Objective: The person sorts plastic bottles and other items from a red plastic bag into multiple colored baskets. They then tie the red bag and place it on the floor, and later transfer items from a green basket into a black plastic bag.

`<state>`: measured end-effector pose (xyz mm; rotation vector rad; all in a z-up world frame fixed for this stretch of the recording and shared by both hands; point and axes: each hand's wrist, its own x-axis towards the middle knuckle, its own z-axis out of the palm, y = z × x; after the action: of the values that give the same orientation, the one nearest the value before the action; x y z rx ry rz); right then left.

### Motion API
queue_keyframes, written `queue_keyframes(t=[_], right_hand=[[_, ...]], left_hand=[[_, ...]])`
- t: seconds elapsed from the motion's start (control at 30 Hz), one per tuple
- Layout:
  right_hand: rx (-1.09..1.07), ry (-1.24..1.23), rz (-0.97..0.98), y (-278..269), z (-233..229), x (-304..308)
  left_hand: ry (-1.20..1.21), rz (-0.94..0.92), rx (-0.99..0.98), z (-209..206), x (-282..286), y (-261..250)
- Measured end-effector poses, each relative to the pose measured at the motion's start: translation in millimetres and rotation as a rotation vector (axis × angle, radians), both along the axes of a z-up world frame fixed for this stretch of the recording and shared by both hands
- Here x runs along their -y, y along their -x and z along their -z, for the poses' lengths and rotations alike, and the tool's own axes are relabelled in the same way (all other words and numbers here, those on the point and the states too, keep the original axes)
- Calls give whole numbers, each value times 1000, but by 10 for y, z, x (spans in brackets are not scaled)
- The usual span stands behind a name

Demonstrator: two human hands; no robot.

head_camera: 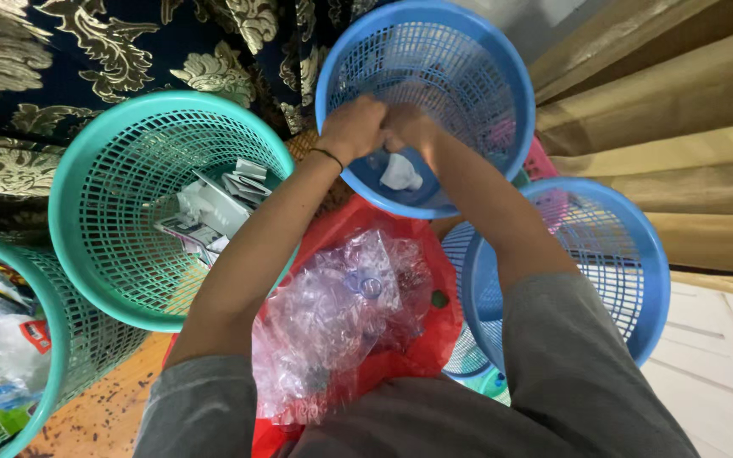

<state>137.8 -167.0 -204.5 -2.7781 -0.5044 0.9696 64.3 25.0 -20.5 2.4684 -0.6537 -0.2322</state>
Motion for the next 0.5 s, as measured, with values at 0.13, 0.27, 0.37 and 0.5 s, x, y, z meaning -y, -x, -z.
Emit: queue_keyframes(t=[0.13,0.27,0.37,0.5], right_hand=[[-329,-256,371,70,421,19],[-532,-378,680,198,629,-57],[-554,-399,774,213,655,-98],[-685,-439,1034,222,698,-108]], left_hand=[[25,28,22,-115,13,85],[31,48,26,-164,8,153],[23,43,18,-189,-3,174],[50,14,45,-163,-5,205]])
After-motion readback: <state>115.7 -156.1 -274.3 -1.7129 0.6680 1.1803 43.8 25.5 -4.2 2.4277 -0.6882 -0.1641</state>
